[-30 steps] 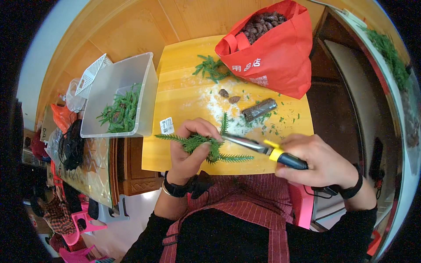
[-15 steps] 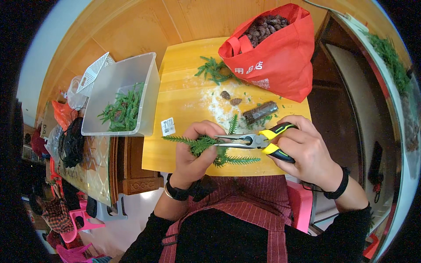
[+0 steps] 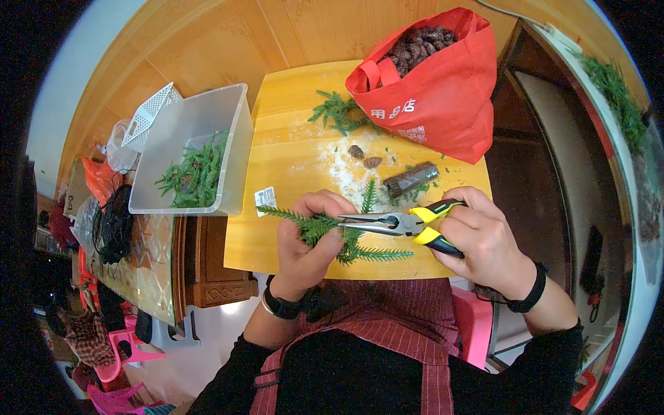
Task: Trimming artificial plastic foliage and attaching it to a central stem to assemble decorative plants.
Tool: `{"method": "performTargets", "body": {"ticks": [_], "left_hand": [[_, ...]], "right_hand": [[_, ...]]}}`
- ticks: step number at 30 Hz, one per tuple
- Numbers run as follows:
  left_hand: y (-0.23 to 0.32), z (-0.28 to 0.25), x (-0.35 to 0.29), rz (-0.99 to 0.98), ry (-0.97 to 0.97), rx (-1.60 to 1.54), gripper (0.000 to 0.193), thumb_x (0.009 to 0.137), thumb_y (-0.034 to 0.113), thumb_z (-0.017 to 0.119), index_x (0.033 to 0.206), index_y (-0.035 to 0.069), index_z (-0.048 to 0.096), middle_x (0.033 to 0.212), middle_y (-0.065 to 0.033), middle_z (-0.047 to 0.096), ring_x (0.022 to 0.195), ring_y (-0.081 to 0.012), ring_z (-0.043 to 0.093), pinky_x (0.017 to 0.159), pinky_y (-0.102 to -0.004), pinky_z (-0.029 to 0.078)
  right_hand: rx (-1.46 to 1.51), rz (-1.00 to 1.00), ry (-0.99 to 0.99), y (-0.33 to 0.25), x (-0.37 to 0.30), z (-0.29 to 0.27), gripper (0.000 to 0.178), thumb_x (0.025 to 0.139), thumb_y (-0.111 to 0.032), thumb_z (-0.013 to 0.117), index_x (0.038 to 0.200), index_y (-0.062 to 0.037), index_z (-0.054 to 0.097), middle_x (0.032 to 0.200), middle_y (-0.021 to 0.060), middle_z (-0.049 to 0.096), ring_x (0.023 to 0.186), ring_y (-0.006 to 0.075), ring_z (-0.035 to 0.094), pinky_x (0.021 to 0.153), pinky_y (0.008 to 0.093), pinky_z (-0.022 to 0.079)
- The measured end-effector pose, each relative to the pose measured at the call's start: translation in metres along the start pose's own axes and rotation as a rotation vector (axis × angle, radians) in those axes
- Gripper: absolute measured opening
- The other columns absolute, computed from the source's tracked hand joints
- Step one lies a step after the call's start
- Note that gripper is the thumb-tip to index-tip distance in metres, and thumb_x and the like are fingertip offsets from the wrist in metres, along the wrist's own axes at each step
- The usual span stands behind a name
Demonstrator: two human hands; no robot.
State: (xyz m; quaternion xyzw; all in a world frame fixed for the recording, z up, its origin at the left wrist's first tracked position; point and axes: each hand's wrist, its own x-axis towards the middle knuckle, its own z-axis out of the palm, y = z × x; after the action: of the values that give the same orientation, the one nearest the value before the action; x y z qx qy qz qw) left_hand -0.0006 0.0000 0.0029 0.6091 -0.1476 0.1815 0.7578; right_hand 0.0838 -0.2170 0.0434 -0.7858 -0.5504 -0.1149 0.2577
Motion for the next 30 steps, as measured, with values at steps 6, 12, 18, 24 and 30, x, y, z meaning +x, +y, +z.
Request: {"method": "performTargets", "body": {"ticks": [6,12,18,24,30], "left_hand": [[0.0,0.001,0.0,0.022,0.01,0.03,0.015,0.078,0.001,0.053,0.092,0.0,0.048,0.09,-0.0132,0.054,0.085,-0.0185,0.052,0.077,-0.0303,0.043],[0.002,0.003,0.0,0.05,0.034,0.056,0.013,0.078,0.0,0.053,0.09,0.001,0.049,0.09,-0.0129,0.055,0.084,-0.0185,0.053,0.077,-0.0304,0.043],[0.005,0.005,0.0,0.086,0.041,0.116,0.014,0.077,-0.004,0.053,0.09,0.001,0.049,0.09,-0.0133,0.056,0.083,-0.0185,0.054,0.076,-0.0299,0.044],[0.003,0.001,0.0,0.153,-0.009,0.18,0.016,0.075,-0.006,0.053,0.089,0.001,0.049,0.089,-0.0136,0.056,0.081,-0.019,0.054,0.073,-0.0295,0.044],[0.002,0.0,0.001,0.164,-0.006,0.197,0.015,0.075,-0.006,0.053,0.088,0.001,0.049,0.088,-0.013,0.056,0.081,-0.019,0.054,0.075,-0.0299,0.043]], "right_hand": [[-0.042,-0.026,0.012,0.001,-0.001,-0.002,0.019,0.056,-0.004,0.067,0.064,-0.0017,0.051,0.063,0.0114,0.053,0.077,0.0323,0.057,0.065,0.0368,0.048],[-0.056,-0.025,-0.016,0.001,-0.002,-0.005,0.019,0.056,-0.004,0.067,0.064,-0.0017,0.051,0.06,0.0109,0.052,0.076,0.0318,0.058,0.065,0.0367,0.048],[0.04,0.02,0.004,0.0,0.0,0.0,0.021,0.057,-0.005,0.07,0.066,-0.001,0.052,0.064,0.0111,0.054,0.081,0.0321,0.058,0.067,0.0362,0.048],[0.053,0.009,-0.005,0.0,0.0,0.002,0.02,0.058,-0.005,0.07,0.067,-0.0011,0.053,0.066,0.0106,0.055,0.082,0.0309,0.058,0.068,0.0362,0.047],[0.046,0.007,-0.009,0.004,-0.004,0.005,0.02,0.056,-0.005,0.07,0.065,-0.0017,0.053,0.064,0.0105,0.055,0.077,0.031,0.059,0.065,0.036,0.047]]}}
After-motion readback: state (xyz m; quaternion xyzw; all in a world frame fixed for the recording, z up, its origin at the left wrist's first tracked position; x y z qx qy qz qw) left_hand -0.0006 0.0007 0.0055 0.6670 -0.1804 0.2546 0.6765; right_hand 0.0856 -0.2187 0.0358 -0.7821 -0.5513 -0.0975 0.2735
